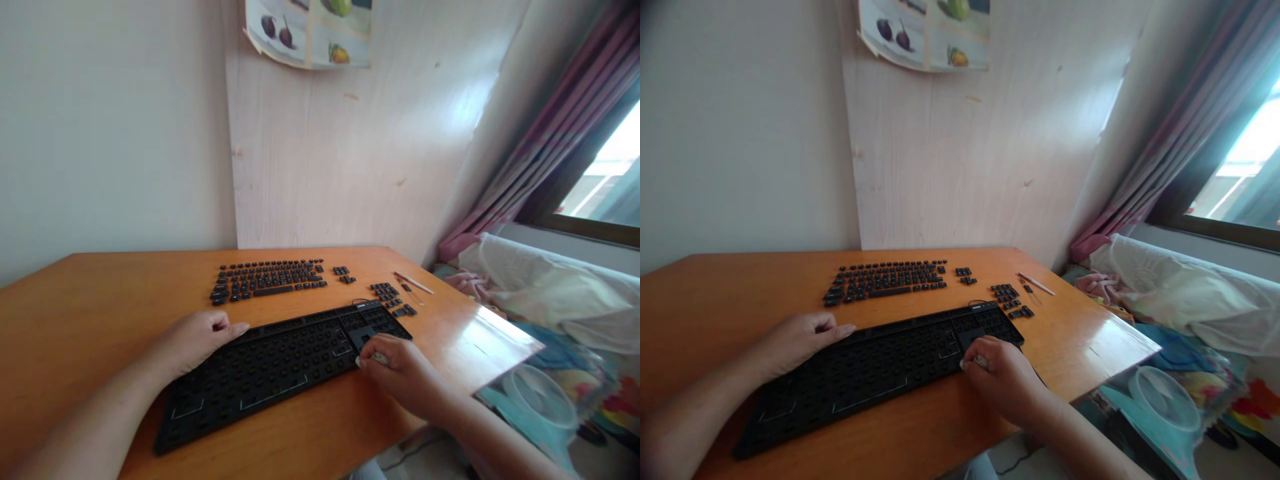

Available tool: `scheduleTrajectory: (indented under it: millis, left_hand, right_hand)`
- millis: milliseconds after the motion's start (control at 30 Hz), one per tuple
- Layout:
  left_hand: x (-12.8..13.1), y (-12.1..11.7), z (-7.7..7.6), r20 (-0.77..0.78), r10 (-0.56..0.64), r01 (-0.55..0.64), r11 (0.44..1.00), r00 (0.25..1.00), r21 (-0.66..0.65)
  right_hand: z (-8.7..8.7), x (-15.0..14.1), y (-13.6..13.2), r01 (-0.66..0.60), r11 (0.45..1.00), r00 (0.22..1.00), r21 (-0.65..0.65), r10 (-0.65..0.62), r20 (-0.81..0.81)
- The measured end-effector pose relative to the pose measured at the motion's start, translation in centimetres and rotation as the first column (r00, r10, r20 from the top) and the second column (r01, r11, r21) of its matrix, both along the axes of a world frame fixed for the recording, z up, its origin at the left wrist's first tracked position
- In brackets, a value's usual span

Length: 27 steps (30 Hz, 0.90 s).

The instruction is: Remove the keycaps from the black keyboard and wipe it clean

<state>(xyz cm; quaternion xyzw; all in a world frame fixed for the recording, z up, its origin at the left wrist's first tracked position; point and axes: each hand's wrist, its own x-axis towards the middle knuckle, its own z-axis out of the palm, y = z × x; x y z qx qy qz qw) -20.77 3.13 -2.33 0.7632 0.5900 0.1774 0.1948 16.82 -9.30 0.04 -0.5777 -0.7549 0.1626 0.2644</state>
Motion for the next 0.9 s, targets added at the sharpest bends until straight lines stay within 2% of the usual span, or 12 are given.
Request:
scheduleTrajectory:
  millis: [133,333,500,633,900]
  left_hand:
    - [0.1,-0.3,0.1,0.007,0.008,-0.008,1.0,1.0,0.014]
    - [0.7,-0.8,0.7,0.0,0.029,-0.029,1.0,1.0,0.01]
    - [0.9,-1.1,1.3,0.006,0.025,-0.025,1.0,1.0,0.011]
    - [1.1,-1.3,1.6,0.017,0.031,-0.031,0.999,0.999,0.008]
    - [1.4,-1.5,1.6,0.033,0.045,-0.045,0.999,0.998,0.006]
  right_hand:
    - [0.5,-0.5,1.1,-0.01,1.0,0.999,0.02,0.011,-0.052]
    - [1.2,-1.4,3.9,0.004,0.999,0.998,-0.044,-0.006,-0.067]
    - [1.9,-1.8,6.7,-0.002,0.998,1.0,-0.063,0.003,0.013]
    - [2.2,-1.2,8.5,-0.031,0.992,0.997,-0.125,0.039,0.062]
    - [2.5,-0.9,9.9,-0.134,0.98,0.973,-0.146,0.158,0.169]
